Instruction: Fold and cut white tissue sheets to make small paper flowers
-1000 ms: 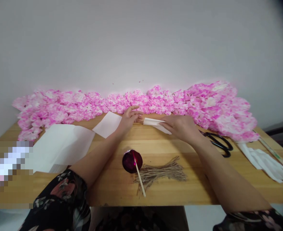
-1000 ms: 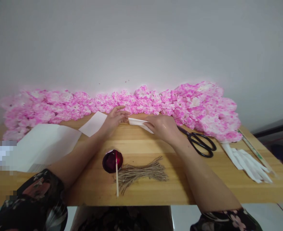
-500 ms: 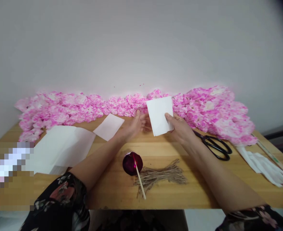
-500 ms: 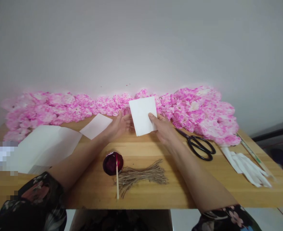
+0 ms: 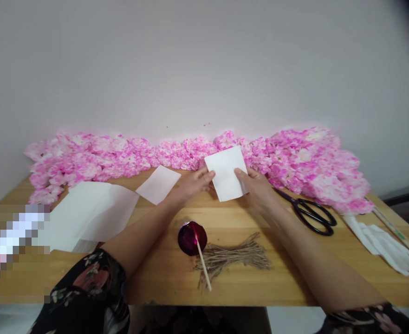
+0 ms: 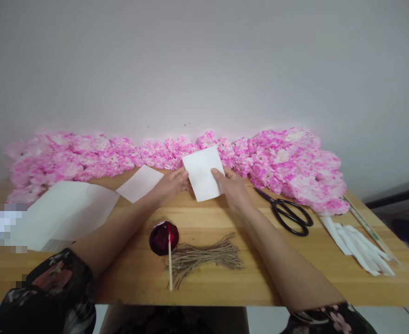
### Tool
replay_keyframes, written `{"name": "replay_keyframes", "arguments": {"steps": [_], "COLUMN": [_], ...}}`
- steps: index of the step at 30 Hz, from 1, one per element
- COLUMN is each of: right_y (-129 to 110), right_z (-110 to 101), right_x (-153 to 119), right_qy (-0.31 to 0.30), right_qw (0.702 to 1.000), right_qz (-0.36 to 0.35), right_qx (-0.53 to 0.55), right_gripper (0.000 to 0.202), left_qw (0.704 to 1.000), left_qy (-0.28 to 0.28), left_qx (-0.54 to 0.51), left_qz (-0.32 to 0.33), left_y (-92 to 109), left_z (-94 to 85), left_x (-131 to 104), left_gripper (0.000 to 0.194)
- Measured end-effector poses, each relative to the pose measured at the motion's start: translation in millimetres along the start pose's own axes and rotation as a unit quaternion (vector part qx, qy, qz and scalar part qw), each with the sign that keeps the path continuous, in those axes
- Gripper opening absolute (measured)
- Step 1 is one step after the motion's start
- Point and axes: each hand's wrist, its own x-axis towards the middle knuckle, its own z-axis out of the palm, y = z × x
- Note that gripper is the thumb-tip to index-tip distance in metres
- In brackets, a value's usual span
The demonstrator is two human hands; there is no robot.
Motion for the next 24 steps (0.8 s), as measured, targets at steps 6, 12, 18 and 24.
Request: {"name": "replay_keyframes", "arguments": {"steps": [6,12,18,24], "right_y": [-20,-73,-51,-24], "right_z": [-3,-47,-133,-165], "right_x": [-6,-38,-81,-93], "right_qy": [-0.017,-0.019,-0.018,0.033], "right_qw": [0.95,0.808,0.695,0.73], "right_qz": [-0.142,-0.206,-0.164,-0.158], "right_qx": [-0.277,-0.552,-0.699,-0.664], "right_gripper": [0.031,0.026,0.023,0.016], "left_qw": [0.995,0.983,0.967,0.963], "left_qy": [0.095,0.12,0.119,0.134], "left_qx": [-0.001,-0.119,-0.216,-0.216], "left_qz": [0.035,0.074,0.064,0.089], "left_y": [-10,1,17,38], "left_z": [-3.9,-11.7,-21.8,-30.5], "left_x": [4,6,9,7], "left_gripper": [0.032,0.032,0.021,0.02]}}
